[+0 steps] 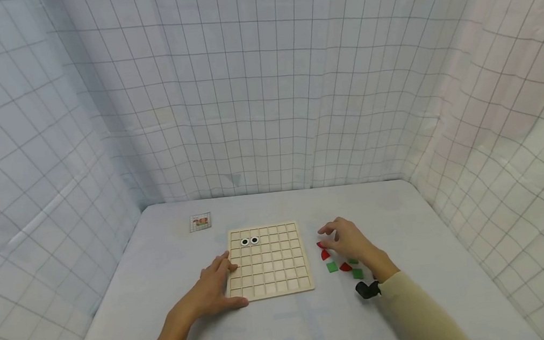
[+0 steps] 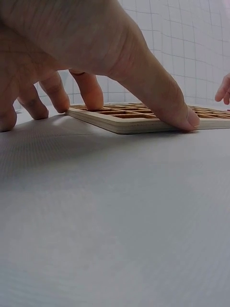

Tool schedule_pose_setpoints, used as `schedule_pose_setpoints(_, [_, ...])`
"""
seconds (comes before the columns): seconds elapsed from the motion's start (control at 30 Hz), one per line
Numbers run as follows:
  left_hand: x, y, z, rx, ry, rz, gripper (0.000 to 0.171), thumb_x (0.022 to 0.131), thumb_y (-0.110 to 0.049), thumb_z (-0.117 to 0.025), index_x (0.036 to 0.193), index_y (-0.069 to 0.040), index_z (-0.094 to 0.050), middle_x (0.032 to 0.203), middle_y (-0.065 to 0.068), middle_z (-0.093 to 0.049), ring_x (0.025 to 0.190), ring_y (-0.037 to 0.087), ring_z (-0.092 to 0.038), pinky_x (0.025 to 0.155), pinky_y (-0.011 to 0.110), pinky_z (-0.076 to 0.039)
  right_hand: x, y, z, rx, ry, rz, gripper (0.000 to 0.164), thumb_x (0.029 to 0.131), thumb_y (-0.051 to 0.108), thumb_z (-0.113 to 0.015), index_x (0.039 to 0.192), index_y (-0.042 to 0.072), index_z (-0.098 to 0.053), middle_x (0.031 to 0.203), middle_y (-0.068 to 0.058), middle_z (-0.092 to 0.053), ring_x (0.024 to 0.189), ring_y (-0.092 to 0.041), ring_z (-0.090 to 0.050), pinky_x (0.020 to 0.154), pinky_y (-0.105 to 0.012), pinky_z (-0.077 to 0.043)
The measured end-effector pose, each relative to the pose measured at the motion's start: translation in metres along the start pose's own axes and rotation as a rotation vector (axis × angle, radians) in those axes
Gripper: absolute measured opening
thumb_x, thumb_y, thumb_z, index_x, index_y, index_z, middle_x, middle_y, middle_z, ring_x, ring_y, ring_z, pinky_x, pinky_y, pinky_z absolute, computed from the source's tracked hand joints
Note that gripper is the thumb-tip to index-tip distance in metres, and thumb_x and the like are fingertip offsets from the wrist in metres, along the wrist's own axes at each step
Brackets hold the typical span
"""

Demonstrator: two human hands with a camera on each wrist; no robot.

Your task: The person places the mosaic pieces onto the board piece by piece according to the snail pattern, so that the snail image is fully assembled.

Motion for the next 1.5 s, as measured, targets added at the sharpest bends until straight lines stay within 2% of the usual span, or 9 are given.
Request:
schedule_pose_setpoints(0.1, [0.0, 0.0, 0.001, -0.003, -0.001, -0.01, 0.082, 0.083, -0.047, -0.107, 0.14, -0.007, -0.064, 0.187, 0.032, -0.033, 0.17, 0.065, -0.037, 0.134, 0.083, -0.035, 0.0, -0.002, -0.002, 0.001, 0.003, 0.005, 0.022, 0.106, 0.02, -0.089, 0.126, 0.012, -0.087, 0.115, -0.008, -0.076, 0.091, -0.014, -0.063, 0.082, -0.03, -0.058])
schedule_pose_setpoints(0.3, [0.0, 0.001, 0.0, -0.006, -0.002, -0.013, 0.082, 0.084, -0.048, -0.107, 0.141, -0.008, -0.064, 0.187, 0.032, -0.034, 0.167, 0.066, -0.04, 0.131, 0.081, -0.042, 0.003, -0.002, -0.009, 0.028, 0.021, -0.018, 0.019, 0.104, 0.022, -0.091, 0.121, 0.015, -0.087, 0.108, -0.002, -0.077, 0.092, -0.014, -0.064, 0.08, -0.028, -0.058])
schedule_pose_setpoints(0.37, [0.0, 0.001, -0.001, -0.009, -0.003, -0.013, 0.082, 0.083, -0.047, -0.107, 0.141, -0.007, -0.064, 0.187, 0.032, -0.033, 0.168, 0.066, -0.039, 0.132, 0.082, -0.039, 0.003, -0.002, -0.012, 0.035, 0.03, -0.034, 0.017, 0.104, 0.022, -0.091, 0.12, 0.016, -0.087, 0.107, 0.0, -0.077, 0.093, -0.013, -0.065, 0.08, -0.028, -0.058])
schedule_pose_setpoints(0.53, [-0.001, 0.002, -0.001, -0.01, -0.006, -0.017, 0.083, 0.083, -0.047, -0.107, 0.141, -0.007, -0.065, 0.187, 0.032, -0.034, 0.168, 0.064, -0.04, 0.135, 0.084, -0.033, 0.004, 0.001, -0.017, 0.038, 0.031, -0.046, 0.014, 0.105, 0.019, -0.09, 0.118, 0.016, -0.087, 0.105, 0.0, -0.077, 0.095, -0.013, -0.066, 0.083, -0.029, -0.06])
schedule_pose_setpoints(0.8, [-0.001, 0.0, 0.0, -0.008, -0.004, -0.007, 0.081, 0.083, -0.047, -0.107, 0.139, -0.008, -0.064, 0.187, 0.032, -0.033, 0.169, 0.065, -0.037, 0.134, 0.083, -0.035, 0.005, 0.002, -0.018, 0.025, 0.02, -0.02, 0.01, 0.104, 0.015, -0.09, 0.114, 0.013, -0.088, 0.102, 0.0, -0.077, 0.093, -0.013, -0.067, 0.082, -0.03, -0.061])
schedule_pose_setpoints(1.07, [-0.001, 0.001, -0.001, -0.006, -0.004, -0.022, 0.082, 0.083, -0.047, -0.107, 0.14, -0.007, -0.064, 0.187, 0.033, -0.033, 0.168, 0.066, -0.039, 0.133, 0.084, -0.034, 0.005, 0.001, -0.019, 0.029, 0.022, -0.027, 0.006, 0.107, 0.016, -0.087, 0.113, 0.017, -0.088, 0.108, 0.002, -0.079, 0.096, -0.011, -0.068, 0.086, -0.032, -0.061])
schedule_pose_setpoints(1.3, [0.0, 0.002, -0.001, -0.002, -0.008, -0.022, 0.082, 0.083, -0.047, -0.107, 0.139, -0.007, -0.064, 0.186, 0.034, -0.034, 0.169, 0.065, -0.038, 0.134, 0.083, -0.035, 0.004, 0.002, -0.019, 0.041, 0.006, -0.044, 0.008, 0.111, 0.018, -0.082, 0.116, 0.018, -0.089, 0.114, -0.002, -0.077, 0.095, -0.012, -0.069, 0.081, -0.031, -0.061])
schedule_pose_setpoints(1.5, [0.0, 0.002, -0.001, -0.002, -0.008, -0.024, 0.081, 0.083, -0.047, -0.107, 0.138, -0.007, -0.064, 0.186, 0.034, -0.033, 0.169, 0.063, -0.038, 0.135, 0.082, -0.033, 0.005, 0.002, -0.018, 0.034, -0.019, -0.033, 0.013, 0.113, 0.018, -0.079, 0.121, 0.015, -0.089, 0.118, -0.004, -0.08, 0.102, -0.016, -0.075, 0.089, -0.036, -0.065])
Point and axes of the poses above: each hand's wrist, its own x-axis towards the middle knuckle, its own z-axis out of the back of the hand, y = z × x, the point moved 2 cm from there along x, towards the middle knuckle
